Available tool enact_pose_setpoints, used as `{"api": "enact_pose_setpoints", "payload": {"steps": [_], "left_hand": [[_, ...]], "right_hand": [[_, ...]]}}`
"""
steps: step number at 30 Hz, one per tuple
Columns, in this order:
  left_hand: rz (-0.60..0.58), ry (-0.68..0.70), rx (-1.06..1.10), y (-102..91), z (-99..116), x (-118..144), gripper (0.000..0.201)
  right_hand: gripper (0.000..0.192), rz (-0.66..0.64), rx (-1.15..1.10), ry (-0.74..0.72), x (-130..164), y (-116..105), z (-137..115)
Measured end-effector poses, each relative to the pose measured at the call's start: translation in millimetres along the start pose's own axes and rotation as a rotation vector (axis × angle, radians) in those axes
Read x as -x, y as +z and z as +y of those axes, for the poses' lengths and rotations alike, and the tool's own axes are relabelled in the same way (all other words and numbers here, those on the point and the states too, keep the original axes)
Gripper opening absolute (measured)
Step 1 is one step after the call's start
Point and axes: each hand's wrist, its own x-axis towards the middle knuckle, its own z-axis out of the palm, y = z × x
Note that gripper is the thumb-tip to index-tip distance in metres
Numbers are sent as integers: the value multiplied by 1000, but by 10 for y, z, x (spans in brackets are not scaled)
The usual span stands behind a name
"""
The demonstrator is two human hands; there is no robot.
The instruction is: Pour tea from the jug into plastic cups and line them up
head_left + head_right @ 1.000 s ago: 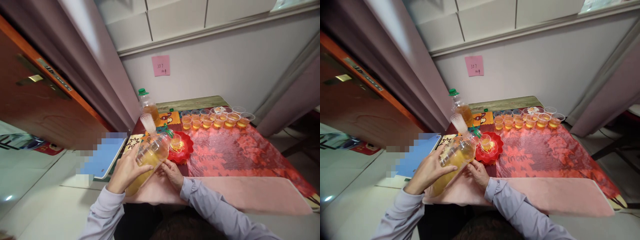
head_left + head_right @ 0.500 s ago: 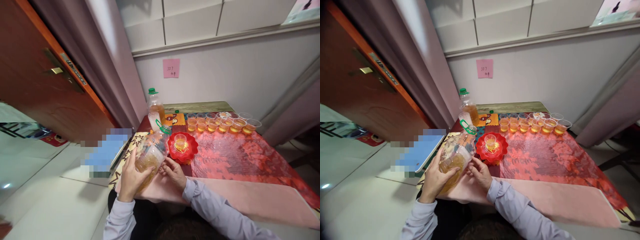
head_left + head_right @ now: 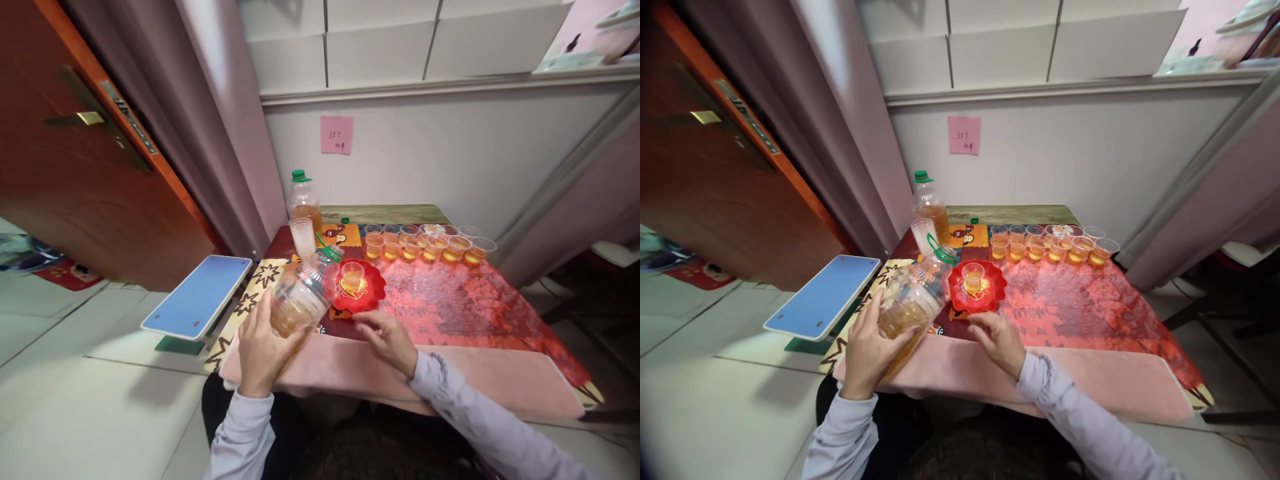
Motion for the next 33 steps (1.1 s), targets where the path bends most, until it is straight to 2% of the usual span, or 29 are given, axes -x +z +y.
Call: {"api": "enact_pose_setpoints", "payload": {"steps": [3,6,10,13,17,23,28,33], "left_hand": [[13,-29,18,-21,-19,25,98],[31,-31,26,-19,-25,61,100],[58,-19,21,-3,-15,93,104],[64,-27,21,-1,-11,100,103],[93,-17,22,20,-31,110,103],[183,4,40,99,-102,118,106],[196,22,32,116,-114,110,104],[203,29,10,119,-103,118,106]], "right_hand": [[29,116,143,-49,-323,-299,26],[39,174,313,-91,-715,-465,82],[69,63,595,-76,-1165,-473,155],[82,-48,736,-3,-1371,-398,171],[83,-124,800,64,-1473,-315,160],[79,-165,809,70,-1449,-290,166],[79,-149,777,120,-1415,-269,211],[70,-73,704,89,-1389,-195,334]]}}
